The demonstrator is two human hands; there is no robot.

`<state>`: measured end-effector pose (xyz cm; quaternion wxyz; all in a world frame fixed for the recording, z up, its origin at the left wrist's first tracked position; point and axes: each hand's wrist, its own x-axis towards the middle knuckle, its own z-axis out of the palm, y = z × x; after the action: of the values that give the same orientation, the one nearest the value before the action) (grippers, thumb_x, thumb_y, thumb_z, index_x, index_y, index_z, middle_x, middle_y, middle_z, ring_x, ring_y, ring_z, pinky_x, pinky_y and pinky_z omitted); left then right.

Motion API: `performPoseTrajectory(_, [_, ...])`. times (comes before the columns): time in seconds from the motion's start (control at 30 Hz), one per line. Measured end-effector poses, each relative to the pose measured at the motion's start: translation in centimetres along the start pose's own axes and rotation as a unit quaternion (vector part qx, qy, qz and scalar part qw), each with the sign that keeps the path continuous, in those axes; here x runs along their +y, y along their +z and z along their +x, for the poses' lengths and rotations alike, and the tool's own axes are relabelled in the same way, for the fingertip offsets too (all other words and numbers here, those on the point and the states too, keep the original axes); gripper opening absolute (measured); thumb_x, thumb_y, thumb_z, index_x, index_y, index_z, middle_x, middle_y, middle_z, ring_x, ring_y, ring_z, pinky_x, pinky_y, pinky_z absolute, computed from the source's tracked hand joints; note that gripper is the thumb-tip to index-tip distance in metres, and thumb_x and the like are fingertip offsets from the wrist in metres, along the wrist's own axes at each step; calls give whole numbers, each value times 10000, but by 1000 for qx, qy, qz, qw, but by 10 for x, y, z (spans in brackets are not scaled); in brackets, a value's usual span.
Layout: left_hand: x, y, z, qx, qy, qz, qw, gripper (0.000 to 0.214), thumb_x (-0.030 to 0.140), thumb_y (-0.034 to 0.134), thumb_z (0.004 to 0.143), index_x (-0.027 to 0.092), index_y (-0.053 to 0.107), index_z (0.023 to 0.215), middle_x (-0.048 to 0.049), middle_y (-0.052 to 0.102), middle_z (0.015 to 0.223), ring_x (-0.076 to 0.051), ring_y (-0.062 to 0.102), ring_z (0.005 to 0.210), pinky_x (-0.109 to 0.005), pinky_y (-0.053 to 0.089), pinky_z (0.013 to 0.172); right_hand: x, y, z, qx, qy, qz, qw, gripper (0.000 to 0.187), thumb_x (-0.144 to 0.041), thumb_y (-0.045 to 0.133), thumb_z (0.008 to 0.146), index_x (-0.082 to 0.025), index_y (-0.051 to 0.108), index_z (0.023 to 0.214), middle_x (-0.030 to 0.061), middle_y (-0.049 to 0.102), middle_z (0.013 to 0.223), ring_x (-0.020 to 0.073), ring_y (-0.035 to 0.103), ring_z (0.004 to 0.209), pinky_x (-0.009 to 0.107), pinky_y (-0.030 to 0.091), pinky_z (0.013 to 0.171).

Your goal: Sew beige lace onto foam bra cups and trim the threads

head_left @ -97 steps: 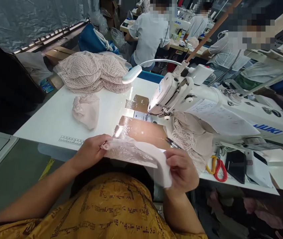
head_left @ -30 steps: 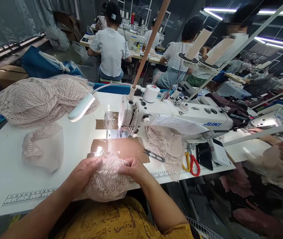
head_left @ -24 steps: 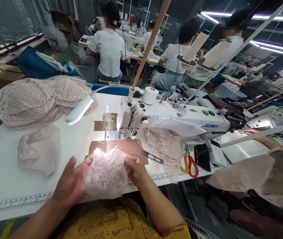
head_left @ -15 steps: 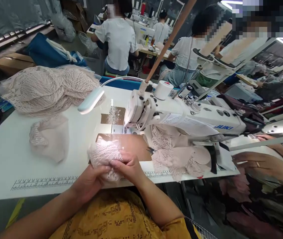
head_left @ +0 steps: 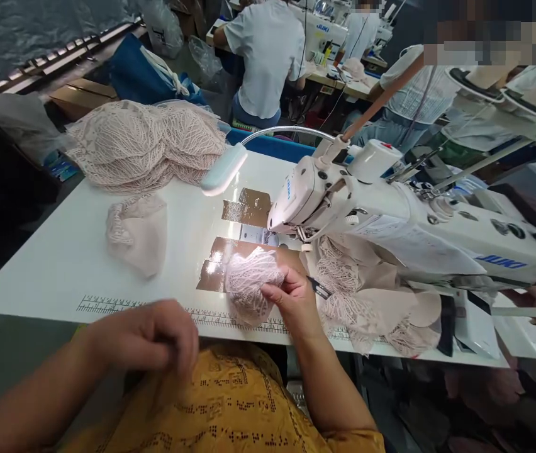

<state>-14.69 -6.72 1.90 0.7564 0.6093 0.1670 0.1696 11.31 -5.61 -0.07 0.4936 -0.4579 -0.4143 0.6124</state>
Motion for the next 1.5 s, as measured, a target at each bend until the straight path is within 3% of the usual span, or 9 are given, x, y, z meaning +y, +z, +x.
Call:
performPoseTrajectory(0.1, [17,-11,4,242,84,165,953,485,239,749,750,257,635,1221,-84,660,1177,-250,619,1060,-348,508,935,-4,6,-6,-125,-32,-94,987,140,-312,781,729,-222,700,798,-5,692,786,159,620,731,286,497,710])
performPoseTrajectory(0.17, [16,-12,15,288,65,250,922,749,267,808,690,249,506,1375,-91,596,1285,-269,563,1154,-362,478,987,-6,13,-8,-180,-48,-137,973,105,-312,740,780,-222,706,824,4,699,808,168,627,755,296,491,728])
performPoseTrajectory(0.43, [-1,4,30,218,29,228,949,410,309,626,872,174,579,1256,-60,668,1066,-189,624,918,-261,503,812,-2,22,-9,-103,-112,-177,972,213,-343,675,825,-206,629,669,27,655,817,168,587,747,298,464,694])
performPoseTrajectory(0.63, [9,3,26,240,39,279,929,325,296,636,873,175,620,1174,-20,673,944,-148,604,817,-223,457,741,2,28,-7,-99,-87,-163,978,218,-334,661,822,-202,585,666,31,662,819,156,586,711,285,465,651])
performPoseTrajectory(0.77, [14,3,36,245,18,227,942,222,328,614,883,156,661,1015,-8,636,843,-135,567,761,-222,435,692,2,29,-7,-100,-85,-172,976,209,-339,661,818,-203,591,676,29,662,814,154,584,706,283,469,646])
performPoseTrajectory(0.97, [7,1,47,234,-10,104,967,228,337,587,884,119,648,857,-7,572,750,-122,517,687,-223,411,622,2,16,-5,-115,-54,-167,978,182,-375,691,808,-205,644,766,21,663,798,154,587,719,281,471,661])
performPoseTrajectory(1.1, [6,1,50,235,-15,59,970,195,314,600,880,123,636,863,-1,576,758,-113,519,697,-218,419,641,-7,8,0,-132,-23,-101,986,339,-466,753,737,-216,660,946,29,667,889,165,606,793,286,497,697])
performPoseTrajectory(1.3, [10,5,60,226,6,108,968,180,277,578,891,129,592,790,25,512,708,-87,460,645,-196,369,588,-17,13,2,-135,-28,-195,971,242,-403,656,837,-179,621,753,-24,560,656,100,486,588,226,390,542])
performPoseTrajectory(1.5, [10,-1,64,169,-4,63,984,268,314,709,789,153,496,808,46,448,724,-80,412,641,-186,349,566,-26,9,-4,-121,-69,-237,962,216,-362,633,840,-180,612,727,-28,549,638,95,455,566,219,361,516])
